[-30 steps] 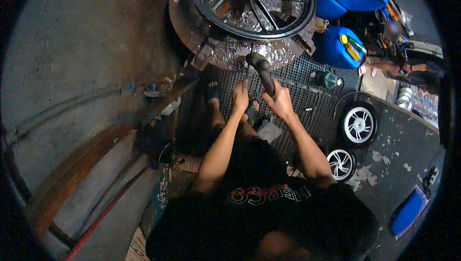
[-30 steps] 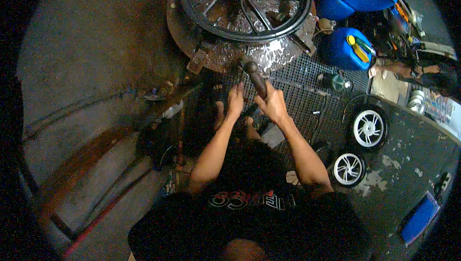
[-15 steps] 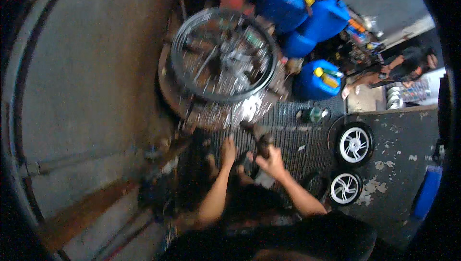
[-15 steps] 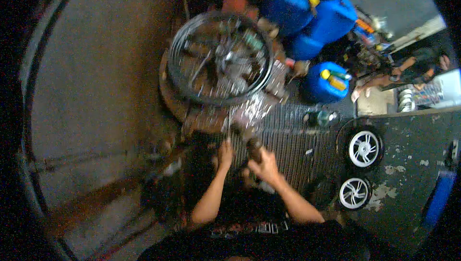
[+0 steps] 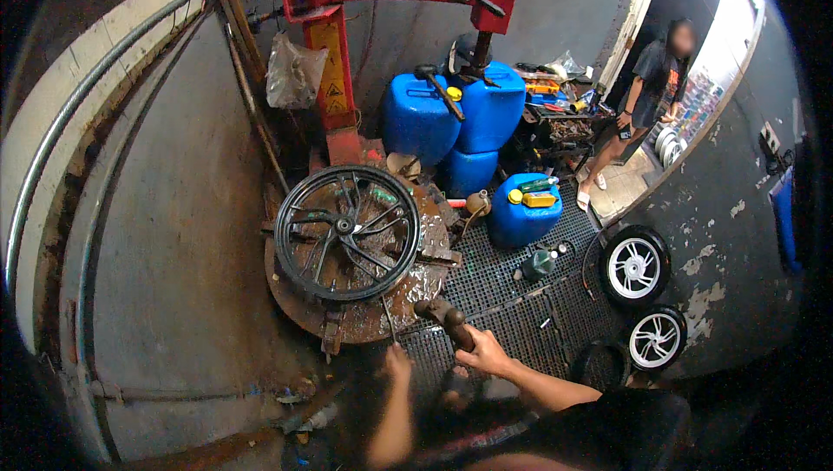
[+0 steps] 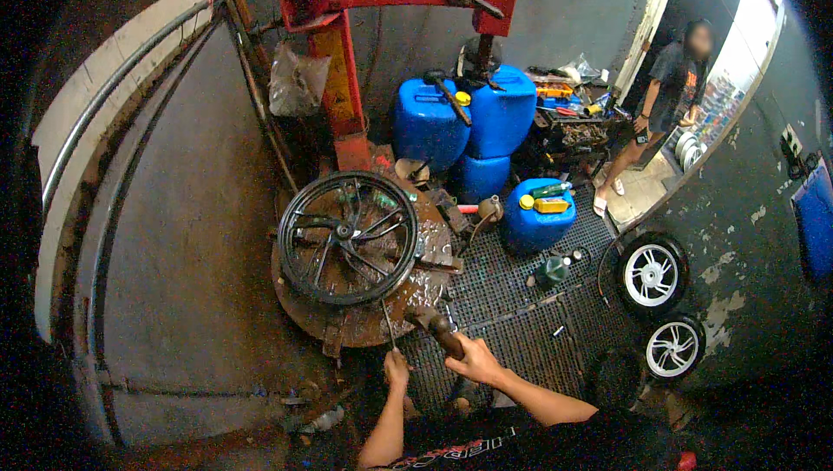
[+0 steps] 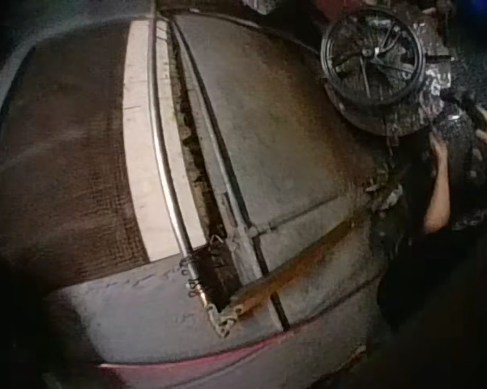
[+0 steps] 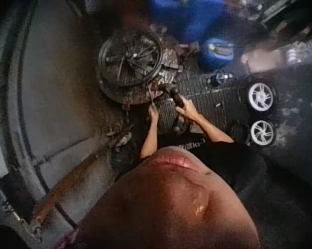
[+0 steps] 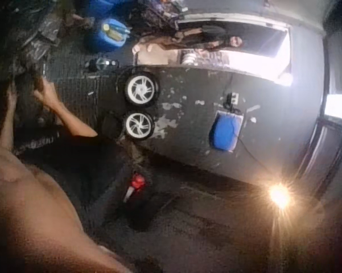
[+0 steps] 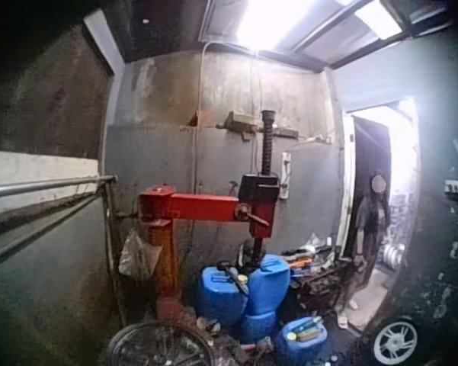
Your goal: The person uses a hammer and a metal punch to drive a component out of the center of a motorcycle wheel rim. The rim is supported on a tire changing machine while the person strikes the punch repeatedly to displace the part.
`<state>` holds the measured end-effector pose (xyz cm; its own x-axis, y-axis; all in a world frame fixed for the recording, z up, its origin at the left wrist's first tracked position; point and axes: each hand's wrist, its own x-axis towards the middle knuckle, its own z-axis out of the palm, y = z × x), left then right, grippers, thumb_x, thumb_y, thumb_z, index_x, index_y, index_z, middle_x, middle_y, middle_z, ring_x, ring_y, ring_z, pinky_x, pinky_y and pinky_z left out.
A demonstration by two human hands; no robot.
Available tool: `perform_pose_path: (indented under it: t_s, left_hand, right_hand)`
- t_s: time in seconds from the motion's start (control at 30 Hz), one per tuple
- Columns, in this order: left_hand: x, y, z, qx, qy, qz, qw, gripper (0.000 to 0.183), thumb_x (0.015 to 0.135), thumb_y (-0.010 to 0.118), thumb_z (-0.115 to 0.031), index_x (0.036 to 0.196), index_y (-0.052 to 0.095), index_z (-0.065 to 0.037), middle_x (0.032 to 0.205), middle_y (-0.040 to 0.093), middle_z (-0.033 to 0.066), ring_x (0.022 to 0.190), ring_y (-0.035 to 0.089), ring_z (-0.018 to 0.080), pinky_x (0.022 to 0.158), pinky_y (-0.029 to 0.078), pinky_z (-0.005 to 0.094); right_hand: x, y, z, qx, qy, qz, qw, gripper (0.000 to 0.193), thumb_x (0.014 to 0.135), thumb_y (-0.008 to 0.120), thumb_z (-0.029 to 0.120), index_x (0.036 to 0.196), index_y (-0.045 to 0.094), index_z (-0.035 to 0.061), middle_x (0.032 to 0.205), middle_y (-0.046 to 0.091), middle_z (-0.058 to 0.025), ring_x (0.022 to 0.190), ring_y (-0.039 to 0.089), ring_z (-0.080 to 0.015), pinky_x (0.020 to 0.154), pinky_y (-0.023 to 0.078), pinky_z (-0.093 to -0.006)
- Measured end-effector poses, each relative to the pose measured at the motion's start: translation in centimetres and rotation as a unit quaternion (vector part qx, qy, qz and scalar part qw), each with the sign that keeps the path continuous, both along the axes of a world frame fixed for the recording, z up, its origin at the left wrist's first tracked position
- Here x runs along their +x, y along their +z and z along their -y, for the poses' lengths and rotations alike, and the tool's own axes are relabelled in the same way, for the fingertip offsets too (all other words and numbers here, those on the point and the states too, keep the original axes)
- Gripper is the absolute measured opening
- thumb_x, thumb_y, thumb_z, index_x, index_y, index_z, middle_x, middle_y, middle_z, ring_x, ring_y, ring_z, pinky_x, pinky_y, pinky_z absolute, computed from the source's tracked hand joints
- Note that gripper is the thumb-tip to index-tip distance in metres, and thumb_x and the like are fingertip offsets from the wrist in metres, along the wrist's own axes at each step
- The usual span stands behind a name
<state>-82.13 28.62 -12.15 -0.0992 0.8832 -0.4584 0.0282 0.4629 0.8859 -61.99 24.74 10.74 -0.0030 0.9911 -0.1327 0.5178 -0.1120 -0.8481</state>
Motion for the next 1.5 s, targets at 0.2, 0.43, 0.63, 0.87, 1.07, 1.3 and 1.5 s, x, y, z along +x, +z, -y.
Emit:
perform_pose_path:
  t_s: [0.2, 0.43, 0.63, 0.87, 1.07, 1.3, 1.5]
  left_hand:
    - [-0.3, -1.6, 0.6, 0.055, -0.005, -0.117, 0.992, 0.027, 0.097, 0.044, -0.026, 0.083, 0.052, -0.004, 0.062, 0.047, 0.0029, 0.052, 0.047, 0.0132, 0.048, 0.043, 0.0315]
    - [0.1, 9.9, 1.8, 0.173, 0.005, -0.186, 0.967, 0.015, 0.093, 0.047, -0.013, 0.097, 0.057, -0.002, 0.071, 0.060, 0.0055, 0.061, 0.056, 0.0155, 0.054, 0.043, 0.0301]
    - [0.0, 15.3, -1.8, 0.243, -0.013, -0.101, 0.965, 0.019, 0.092, 0.054, -0.016, 0.100, 0.060, 0.001, 0.074, 0.061, 0.0047, 0.064, 0.057, 0.0131, 0.062, 0.046, 0.0272]
    - [0.7, 21.0, -7.3, 0.410, -0.014, -0.227, 0.883, 0.018, 0.091, 0.054, -0.014, 0.091, 0.060, 0.003, 0.087, 0.055, 0.0106, 0.084, 0.052, 0.0249, 0.080, 0.041, 0.0322]
    - [-0.9, 32.7, -12.3, 0.435, 0.103, 0.159, 0.880, 0.017, 0.099, 0.042, -0.021, 0.088, 0.041, -0.008, 0.075, 0.041, 0.0017, 0.065, 0.039, 0.0107, 0.066, 0.040, 0.0283]
    - [-2.1, 34.8, -24.6, 0.455, 0.066, 0.264, 0.848, 0.036, 0.097, 0.043, -0.023, 0.066, 0.030, -0.012, 0.058, 0.024, -0.0024, 0.053, 0.023, 0.0094, 0.051, 0.024, 0.0272]
    - [-2.2, 28.9, -31.5, 0.373, 0.032, 0.280, 0.884, 0.039, 0.097, 0.044, -0.020, 0.061, 0.031, -0.012, 0.053, 0.024, -0.0029, 0.047, 0.023, 0.0086, 0.045, 0.022, 0.0269]
  right_hand:
    - [0.4, -1.3, 0.6, 0.042, -0.009, 0.013, 0.999, 0.049, 0.072, 0.070, 0.022, 0.111, 0.051, -0.0002, 0.062, 0.059, -0.0186, 0.053, 0.060, -0.0295, 0.053, 0.047, -0.0387]
    - [2.3, 0.5, 2.5, 0.016, -0.051, 0.003, 0.999, 0.048, 0.075, 0.069, 0.024, 0.114, 0.051, 0.0027, 0.062, 0.059, -0.0168, 0.050, 0.059, -0.0285, 0.052, 0.047, -0.0376]
    - [5.5, 1.0, 3.2, 0.011, -0.058, -0.008, 0.998, 0.043, 0.075, 0.068, 0.024, 0.109, 0.052, 0.0018, 0.060, 0.056, -0.0174, 0.053, 0.060, -0.0286, 0.051, 0.045, -0.0396]
    - [7.9, 1.8, 4.7, 0.045, -0.158, -0.037, 0.986, 0.042, 0.072, 0.067, 0.017, 0.107, 0.056, -0.0040, 0.083, 0.065, -0.0172, 0.068, 0.061, -0.0221, 0.067, 0.049, -0.0372]
    - [10.7, -1.5, 6.9, 0.050, -0.213, -0.079, 0.973, 0.033, 0.075, 0.063, 0.011, 0.104, 0.055, -0.0036, 0.073, 0.058, -0.0057, 0.061, 0.046, -0.0113, 0.057, 0.042, -0.0294]
    - [8.7, -0.4, 4.7, 0.016, -0.256, -0.074, 0.964, 0.031, 0.077, 0.061, 0.008, 0.104, 0.054, -0.0037, 0.079, 0.059, -0.0066, 0.070, 0.052, -0.0139, 0.066, 0.045, -0.0300]
    - [4.7, 1.2, 0.6, -0.002, -0.299, -0.064, 0.952, 0.031, 0.079, 0.061, 0.003, 0.108, 0.053, -0.0046, 0.086, 0.061, -0.0074, 0.075, 0.055, -0.0144, 0.071, 0.046, -0.0302]
